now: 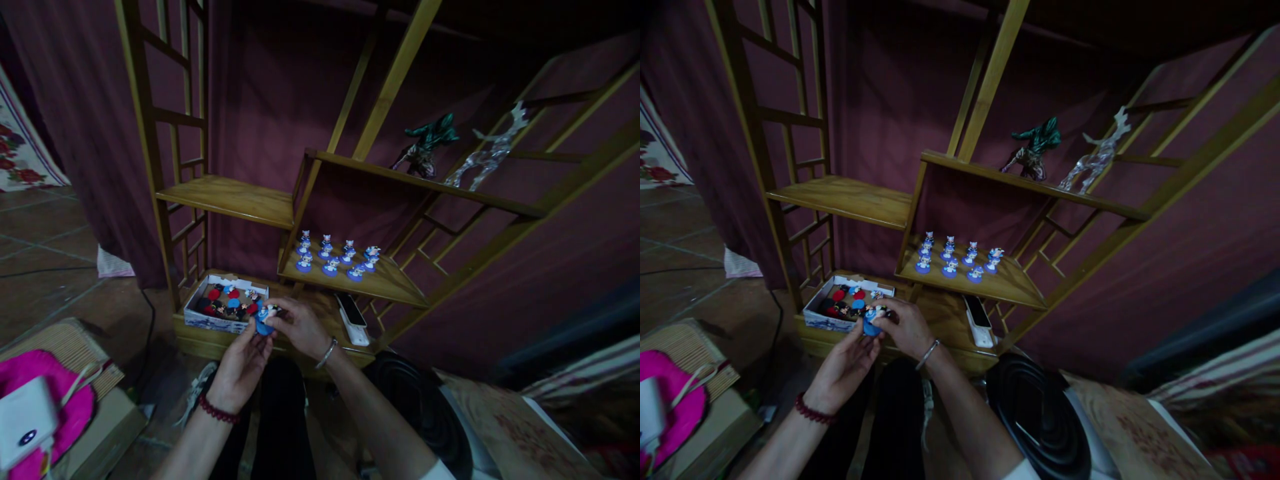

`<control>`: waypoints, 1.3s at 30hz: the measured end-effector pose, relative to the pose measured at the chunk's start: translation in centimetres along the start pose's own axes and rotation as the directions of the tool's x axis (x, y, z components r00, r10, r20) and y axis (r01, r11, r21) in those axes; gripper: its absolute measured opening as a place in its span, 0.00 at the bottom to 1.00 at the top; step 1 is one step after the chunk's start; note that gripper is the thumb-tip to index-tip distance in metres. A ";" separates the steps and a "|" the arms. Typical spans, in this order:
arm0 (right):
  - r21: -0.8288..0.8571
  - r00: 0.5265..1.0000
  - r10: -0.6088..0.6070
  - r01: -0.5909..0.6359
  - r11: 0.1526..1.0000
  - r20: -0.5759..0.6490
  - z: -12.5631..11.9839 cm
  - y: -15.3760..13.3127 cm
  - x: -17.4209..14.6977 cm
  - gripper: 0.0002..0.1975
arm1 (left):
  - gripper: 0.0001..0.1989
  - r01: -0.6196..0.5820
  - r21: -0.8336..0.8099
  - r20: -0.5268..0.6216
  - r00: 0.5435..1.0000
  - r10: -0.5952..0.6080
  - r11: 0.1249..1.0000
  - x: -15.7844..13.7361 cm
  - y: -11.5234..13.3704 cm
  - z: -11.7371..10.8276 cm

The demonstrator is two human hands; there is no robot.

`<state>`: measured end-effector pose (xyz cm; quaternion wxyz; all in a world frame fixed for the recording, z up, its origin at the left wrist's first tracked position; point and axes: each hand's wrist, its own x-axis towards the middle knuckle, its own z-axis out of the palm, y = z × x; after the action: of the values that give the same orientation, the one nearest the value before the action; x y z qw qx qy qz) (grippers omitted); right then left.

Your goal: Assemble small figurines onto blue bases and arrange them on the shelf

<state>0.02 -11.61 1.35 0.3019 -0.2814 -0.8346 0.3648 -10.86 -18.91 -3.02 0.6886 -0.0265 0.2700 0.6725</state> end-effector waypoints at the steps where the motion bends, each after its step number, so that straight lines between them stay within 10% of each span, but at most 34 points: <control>1: 0.004 1.000 -0.009 0.009 1.000 0.005 -0.1 -0.1 0.0 0.11 | 0.05 -0.002 0.002 0.002 1.000 0.002 1.000 -0.1 0.0 0.0; 39: 0.003 0.997 0.080 -0.080 0.997 0.021 0.8 2.2 0.1 0.16 | 0.06 -0.013 -0.039 -0.006 1.000 0.013 0.999 1.9 -0.2 -1.2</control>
<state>-0.11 -10.63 -0.78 0.2788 -0.3102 -0.8250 0.3814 -11.18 -17.74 -4.90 0.6828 -0.0401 0.2591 0.6820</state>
